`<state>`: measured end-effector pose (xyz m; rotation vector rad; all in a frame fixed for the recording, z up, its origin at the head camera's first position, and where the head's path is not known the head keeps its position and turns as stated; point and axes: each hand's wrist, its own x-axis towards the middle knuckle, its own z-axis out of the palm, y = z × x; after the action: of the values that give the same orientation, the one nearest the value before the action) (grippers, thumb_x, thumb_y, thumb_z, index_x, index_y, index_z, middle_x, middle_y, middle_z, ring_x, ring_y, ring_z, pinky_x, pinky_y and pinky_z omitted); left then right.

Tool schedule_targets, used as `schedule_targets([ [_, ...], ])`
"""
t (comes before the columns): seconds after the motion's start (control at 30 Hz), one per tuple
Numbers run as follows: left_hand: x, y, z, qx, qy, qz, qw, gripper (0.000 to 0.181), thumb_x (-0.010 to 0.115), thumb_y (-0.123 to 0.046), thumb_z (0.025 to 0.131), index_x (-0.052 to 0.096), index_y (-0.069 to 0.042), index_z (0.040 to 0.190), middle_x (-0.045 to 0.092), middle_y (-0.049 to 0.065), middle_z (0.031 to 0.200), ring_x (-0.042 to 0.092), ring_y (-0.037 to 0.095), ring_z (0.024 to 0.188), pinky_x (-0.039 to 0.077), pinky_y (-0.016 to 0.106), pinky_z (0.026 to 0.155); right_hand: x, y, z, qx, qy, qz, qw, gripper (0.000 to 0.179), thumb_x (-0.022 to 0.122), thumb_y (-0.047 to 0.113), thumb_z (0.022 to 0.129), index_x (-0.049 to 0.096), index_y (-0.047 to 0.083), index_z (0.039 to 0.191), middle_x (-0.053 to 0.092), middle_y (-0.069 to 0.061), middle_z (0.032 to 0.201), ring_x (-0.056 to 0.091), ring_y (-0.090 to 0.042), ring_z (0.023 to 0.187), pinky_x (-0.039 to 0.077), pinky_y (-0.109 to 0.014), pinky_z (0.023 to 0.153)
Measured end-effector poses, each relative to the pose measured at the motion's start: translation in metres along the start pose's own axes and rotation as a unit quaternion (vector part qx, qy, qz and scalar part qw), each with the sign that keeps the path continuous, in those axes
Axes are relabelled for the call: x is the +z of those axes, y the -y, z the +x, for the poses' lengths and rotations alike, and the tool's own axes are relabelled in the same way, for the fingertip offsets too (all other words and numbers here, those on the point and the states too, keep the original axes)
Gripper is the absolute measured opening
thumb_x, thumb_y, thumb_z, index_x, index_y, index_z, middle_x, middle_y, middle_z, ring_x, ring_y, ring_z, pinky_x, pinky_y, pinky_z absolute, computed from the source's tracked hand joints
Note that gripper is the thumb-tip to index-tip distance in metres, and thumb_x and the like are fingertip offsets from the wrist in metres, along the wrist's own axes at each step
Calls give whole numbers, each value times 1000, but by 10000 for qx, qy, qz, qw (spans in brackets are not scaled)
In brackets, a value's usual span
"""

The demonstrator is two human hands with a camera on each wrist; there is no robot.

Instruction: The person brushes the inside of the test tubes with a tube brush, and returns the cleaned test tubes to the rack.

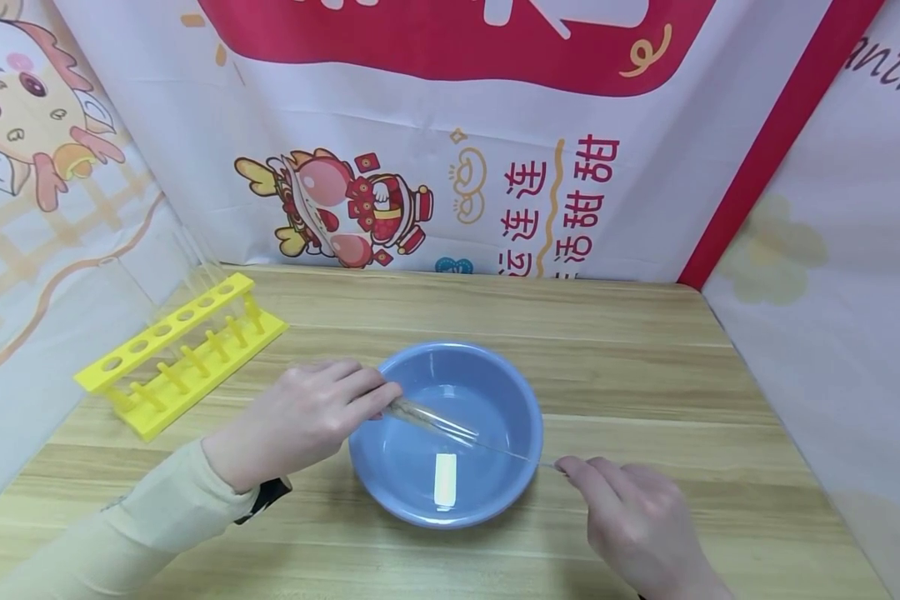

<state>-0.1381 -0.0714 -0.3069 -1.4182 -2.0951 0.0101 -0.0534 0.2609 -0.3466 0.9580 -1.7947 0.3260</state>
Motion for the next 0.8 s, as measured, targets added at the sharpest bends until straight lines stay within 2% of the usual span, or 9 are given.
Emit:
schedule_targets([
  [0.4,0,-4,6,147,41,175,9997,25,77,-13,88,68,-7,111,69,6,98,68,21,83,60,34,74,7,7,-7,711,733,465,9937,38,33,2,82,70,3,87,56,11,64,47,0,50,41,-14,41],
  [0.53,1,-6,9,165,39,234,9996,25,76,-19,90,69,-8,111,70,6,97,68,20,82,60,33,73,11,11,-4,921,747,551,9914,38,33,3,84,72,5,86,55,12,64,47,1,51,41,-13,42],
  [0.8,3,-13,13,336,20,381,9987,23,74,-11,90,69,-7,112,69,5,96,67,20,83,61,33,72,20,17,0,969,739,797,9893,39,34,6,91,72,5,86,59,11,66,49,2,52,44,-11,45],
])
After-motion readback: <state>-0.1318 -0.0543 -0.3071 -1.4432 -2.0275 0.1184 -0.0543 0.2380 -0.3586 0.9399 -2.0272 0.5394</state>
